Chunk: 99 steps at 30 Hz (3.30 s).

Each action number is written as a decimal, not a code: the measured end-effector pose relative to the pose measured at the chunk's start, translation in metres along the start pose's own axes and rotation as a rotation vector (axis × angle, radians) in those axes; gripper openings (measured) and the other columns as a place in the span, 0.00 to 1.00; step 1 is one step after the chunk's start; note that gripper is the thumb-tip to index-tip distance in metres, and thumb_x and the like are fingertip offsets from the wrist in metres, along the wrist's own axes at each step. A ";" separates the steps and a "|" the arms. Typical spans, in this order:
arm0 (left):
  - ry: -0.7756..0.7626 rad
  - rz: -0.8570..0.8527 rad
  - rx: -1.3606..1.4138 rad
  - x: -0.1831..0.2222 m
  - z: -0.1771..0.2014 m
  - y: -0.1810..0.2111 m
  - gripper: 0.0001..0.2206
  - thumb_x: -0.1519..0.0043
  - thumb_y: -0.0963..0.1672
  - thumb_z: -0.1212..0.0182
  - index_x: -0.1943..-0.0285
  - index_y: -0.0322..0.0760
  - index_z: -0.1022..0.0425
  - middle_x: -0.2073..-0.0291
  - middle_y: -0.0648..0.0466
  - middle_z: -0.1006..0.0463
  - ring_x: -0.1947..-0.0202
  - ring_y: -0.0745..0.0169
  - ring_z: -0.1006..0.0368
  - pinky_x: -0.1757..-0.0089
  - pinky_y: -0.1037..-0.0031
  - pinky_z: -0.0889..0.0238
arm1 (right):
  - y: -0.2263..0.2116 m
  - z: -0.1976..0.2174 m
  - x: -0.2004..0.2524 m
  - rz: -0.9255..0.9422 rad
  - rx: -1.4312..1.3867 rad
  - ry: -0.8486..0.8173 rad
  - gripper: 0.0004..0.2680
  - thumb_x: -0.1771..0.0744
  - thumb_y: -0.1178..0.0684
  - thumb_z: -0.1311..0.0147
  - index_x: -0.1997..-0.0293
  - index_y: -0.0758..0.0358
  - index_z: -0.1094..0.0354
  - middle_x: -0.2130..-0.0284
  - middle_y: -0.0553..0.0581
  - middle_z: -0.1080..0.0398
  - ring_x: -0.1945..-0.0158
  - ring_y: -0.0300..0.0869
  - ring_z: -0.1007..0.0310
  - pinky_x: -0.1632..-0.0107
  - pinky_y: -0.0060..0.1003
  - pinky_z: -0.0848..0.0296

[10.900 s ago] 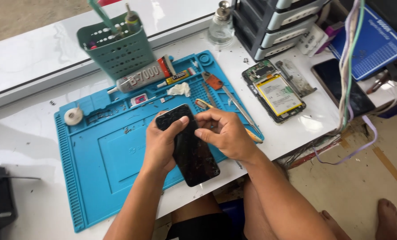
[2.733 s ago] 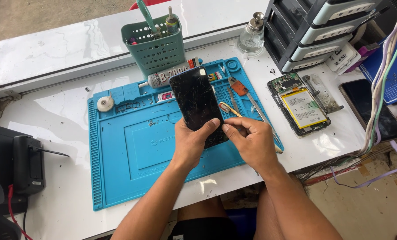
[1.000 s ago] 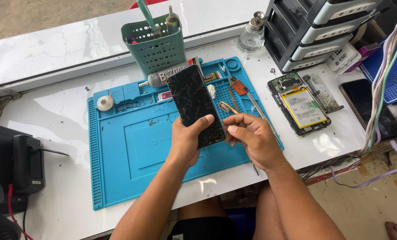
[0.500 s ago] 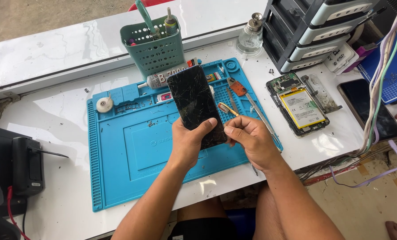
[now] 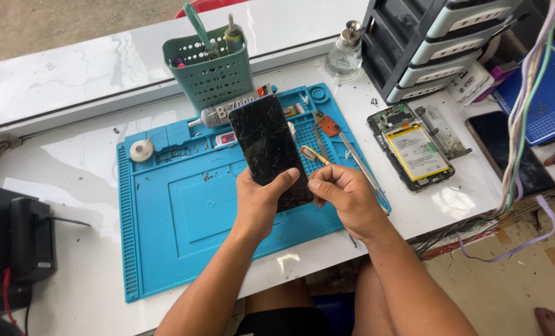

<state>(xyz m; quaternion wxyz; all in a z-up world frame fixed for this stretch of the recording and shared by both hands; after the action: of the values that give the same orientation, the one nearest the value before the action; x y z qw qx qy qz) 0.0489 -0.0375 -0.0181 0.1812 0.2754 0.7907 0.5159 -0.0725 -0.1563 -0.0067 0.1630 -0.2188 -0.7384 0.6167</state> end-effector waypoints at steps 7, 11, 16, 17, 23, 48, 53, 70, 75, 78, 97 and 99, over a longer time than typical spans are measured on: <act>0.035 0.065 -0.047 0.001 -0.005 0.006 0.12 0.46 0.42 0.23 0.60 0.28 0.20 0.69 0.36 0.18 0.64 0.43 0.19 0.61 0.53 0.23 | -0.008 -0.002 -0.001 0.013 0.024 -0.043 0.07 0.32 0.57 0.44 0.68 0.72 0.31 0.72 0.64 0.29 0.66 0.46 0.28 0.64 0.37 0.32; 0.052 0.077 -0.046 0.003 -0.005 0.011 0.13 0.46 0.43 0.23 0.59 0.30 0.19 0.68 0.38 0.18 0.64 0.45 0.19 0.61 0.54 0.23 | -0.011 -0.006 0.001 0.031 0.042 -0.064 0.08 0.32 0.57 0.44 0.68 0.72 0.31 0.73 0.64 0.29 0.66 0.46 0.27 0.63 0.37 0.31; 0.073 0.090 -0.001 0.004 -0.004 0.009 0.13 0.47 0.43 0.23 0.60 0.28 0.20 0.69 0.38 0.18 0.64 0.43 0.20 0.61 0.52 0.24 | -0.017 -0.011 0.002 0.083 0.039 -0.096 0.08 0.31 0.57 0.45 0.67 0.72 0.32 0.74 0.62 0.31 0.67 0.44 0.31 0.62 0.38 0.30; 0.078 0.090 -0.001 0.003 -0.002 0.007 0.13 0.47 0.43 0.23 0.60 0.28 0.20 0.69 0.38 0.18 0.64 0.43 0.20 0.61 0.52 0.24 | -0.017 -0.012 0.002 0.080 0.038 -0.101 0.08 0.31 0.57 0.45 0.67 0.72 0.32 0.74 0.62 0.31 0.67 0.44 0.31 0.62 0.38 0.30; 0.063 0.081 0.038 0.000 0.003 0.001 0.15 0.48 0.44 0.21 0.60 0.29 0.19 0.69 0.39 0.19 0.65 0.45 0.20 0.62 0.54 0.24 | -0.017 -0.015 0.004 0.082 0.018 -0.123 0.07 0.31 0.57 0.46 0.67 0.71 0.33 0.73 0.61 0.33 0.66 0.43 0.32 0.61 0.38 0.29; -0.055 0.132 0.270 0.017 -0.028 0.028 0.11 0.48 0.42 0.24 0.67 0.29 0.24 0.76 0.40 0.20 0.73 0.48 0.20 0.69 0.59 0.24 | 0.009 -0.022 0.006 -0.018 -0.297 -0.131 0.07 0.30 0.55 0.47 0.54 0.69 0.37 0.72 0.60 0.32 0.67 0.43 0.27 0.65 0.35 0.24; -0.043 0.167 0.360 0.012 -0.023 0.025 0.11 0.46 0.41 0.27 0.65 0.28 0.24 0.76 0.39 0.21 0.74 0.46 0.20 0.70 0.58 0.24 | 0.002 -0.028 0.007 0.075 -0.281 -0.177 0.11 0.32 0.57 0.43 0.49 0.71 0.39 0.69 0.61 0.33 0.66 0.44 0.28 0.62 0.39 0.23; -0.089 0.114 0.372 0.012 -0.021 0.026 0.10 0.46 0.41 0.28 0.66 0.29 0.26 0.79 0.39 0.23 0.77 0.47 0.21 0.75 0.59 0.25 | 0.004 -0.033 0.007 0.082 -0.380 -0.257 0.13 0.36 0.63 0.38 0.51 0.75 0.38 0.69 0.61 0.35 0.69 0.44 0.24 0.62 0.39 0.21; -0.068 0.081 0.301 0.003 -0.007 0.008 0.11 0.46 0.41 0.27 0.65 0.28 0.25 0.77 0.37 0.22 0.75 0.46 0.21 0.72 0.59 0.25 | 0.006 -0.032 0.009 0.052 -0.382 -0.202 0.13 0.36 0.64 0.39 0.51 0.76 0.39 0.68 0.63 0.35 0.70 0.43 0.26 0.66 0.36 0.20; -0.040 0.060 0.281 0.000 -0.003 0.004 0.10 0.44 0.42 0.28 0.63 0.29 0.25 0.75 0.37 0.21 0.73 0.45 0.20 0.70 0.57 0.24 | 0.009 -0.028 0.007 0.063 -0.336 -0.158 0.12 0.36 0.63 0.39 0.51 0.75 0.38 0.68 0.62 0.35 0.69 0.43 0.26 0.67 0.35 0.21; 0.039 0.186 0.408 0.001 -0.010 0.014 0.19 0.41 0.49 0.40 0.47 0.31 0.23 0.58 0.30 0.18 0.59 0.31 0.19 0.56 0.38 0.26 | -0.013 -0.020 0.007 0.135 0.033 0.002 0.10 0.31 0.57 0.47 0.57 0.79 0.27 0.81 0.68 0.26 0.77 0.45 0.22 0.71 0.36 0.21; 0.039 0.213 0.399 0.000 -0.005 0.012 0.20 0.40 0.51 0.41 0.46 0.33 0.22 0.56 0.33 0.18 0.58 0.35 0.19 0.55 0.41 0.27 | -0.013 -0.021 0.008 0.132 0.043 0.004 0.09 0.31 0.57 0.46 0.57 0.78 0.27 0.81 0.67 0.26 0.76 0.43 0.22 0.71 0.35 0.21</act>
<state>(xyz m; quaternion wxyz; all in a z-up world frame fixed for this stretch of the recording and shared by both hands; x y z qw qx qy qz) 0.0489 -0.0369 -0.0054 0.0523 0.3777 0.8469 0.3707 -0.0703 -0.1369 0.0100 0.1279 -0.2647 -0.7085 0.6416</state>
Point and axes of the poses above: each hand's wrist, its own x-axis away from the middle knuckle, its own z-axis out of the back of the hand, y = z × x, the point moved 6 cm from there along -x, towards the middle knuckle
